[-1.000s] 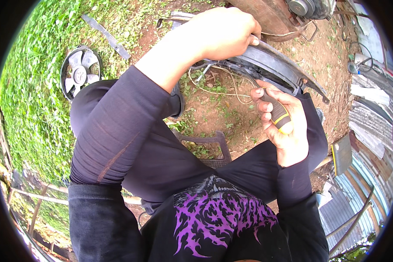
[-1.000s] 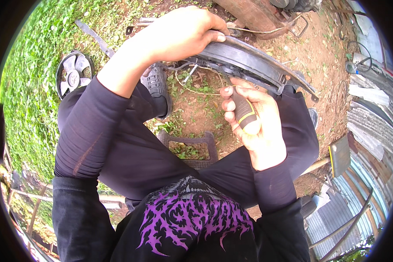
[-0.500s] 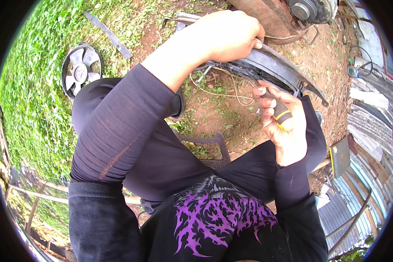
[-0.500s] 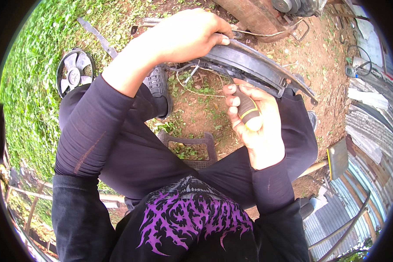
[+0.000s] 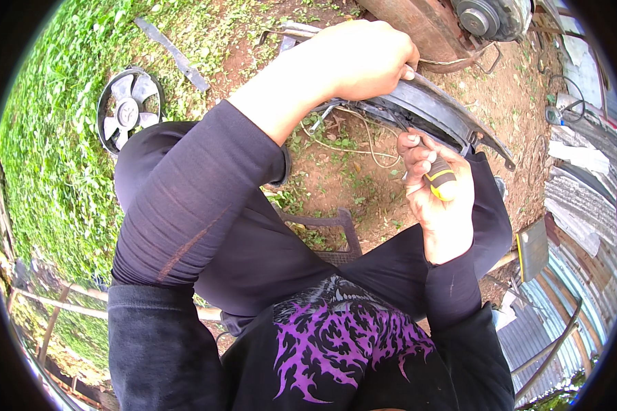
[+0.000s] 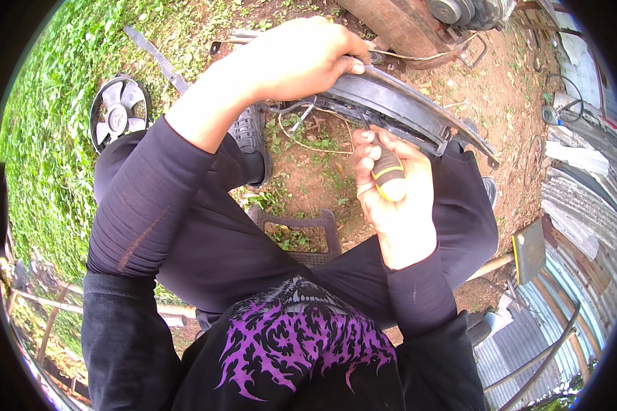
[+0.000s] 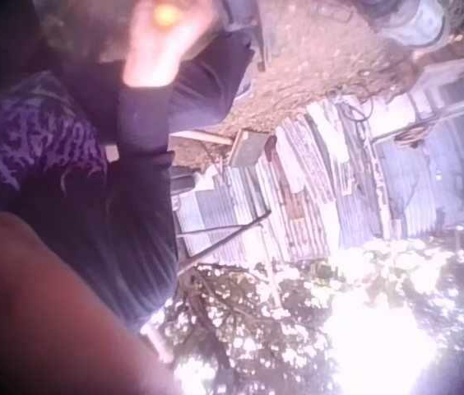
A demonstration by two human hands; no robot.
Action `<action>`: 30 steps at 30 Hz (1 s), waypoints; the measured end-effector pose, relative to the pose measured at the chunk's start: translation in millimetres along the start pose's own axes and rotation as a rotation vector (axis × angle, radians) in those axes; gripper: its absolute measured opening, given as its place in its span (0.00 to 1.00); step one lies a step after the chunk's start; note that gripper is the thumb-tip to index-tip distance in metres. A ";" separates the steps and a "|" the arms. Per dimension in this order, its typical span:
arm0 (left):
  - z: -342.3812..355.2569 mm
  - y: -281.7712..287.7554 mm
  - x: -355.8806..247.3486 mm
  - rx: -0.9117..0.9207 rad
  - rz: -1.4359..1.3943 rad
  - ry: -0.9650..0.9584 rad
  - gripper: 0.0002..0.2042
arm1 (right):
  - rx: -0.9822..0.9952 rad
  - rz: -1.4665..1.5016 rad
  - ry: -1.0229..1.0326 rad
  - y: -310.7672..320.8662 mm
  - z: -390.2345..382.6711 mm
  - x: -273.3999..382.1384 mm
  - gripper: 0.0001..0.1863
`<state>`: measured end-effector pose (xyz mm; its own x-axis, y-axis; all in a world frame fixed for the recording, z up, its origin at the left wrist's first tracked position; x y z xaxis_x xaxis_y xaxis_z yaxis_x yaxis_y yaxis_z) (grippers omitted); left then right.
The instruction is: The person uses a screwdriver to unscrew and remove small electrical components and wiring from a radiator fan assembly and eventually separates the fan blades from the plastic shroud.
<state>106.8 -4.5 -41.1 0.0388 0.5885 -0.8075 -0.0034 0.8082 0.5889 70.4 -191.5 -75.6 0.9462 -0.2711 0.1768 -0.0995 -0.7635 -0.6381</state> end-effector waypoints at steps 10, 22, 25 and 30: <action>-0.7 0.5 -0.5 0.010 0.007 0.011 0.11 | -0.009 0.022 -0.020 1.1 -2.0 0.5 0.14; 1.0 -0.2 0.3 0.017 -0.006 0.012 0.11 | -0.026 0.166 -0.153 -3.6 -3.3 -9.0 0.10; -0.1 -2.7 1.0 0.008 -0.013 -0.002 0.10 | -0.092 0.140 -0.120 3.1 -0.9 -12.6 0.09; 2.3 1.1 0.6 0.027 0.010 0.045 0.09 | 0.062 0.146 -0.124 -10.2 -13.9 -9.4 0.09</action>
<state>109.2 -3.3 -40.9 -0.0062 0.5974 -0.8019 0.0239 0.8018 0.5972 58.3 -189.3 -60.3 0.9542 -0.2990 -0.0125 -0.2231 -0.6830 -0.6955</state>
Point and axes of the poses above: each hand's wrist, its own z-axis towards the middle knuckle, its own y-axis out of the back of the hand, x = y × z, the point moved 8 cm from there along z, towards the middle knuckle, and after that the axes turned 12 degrees about -z, right-handed, at the moved point
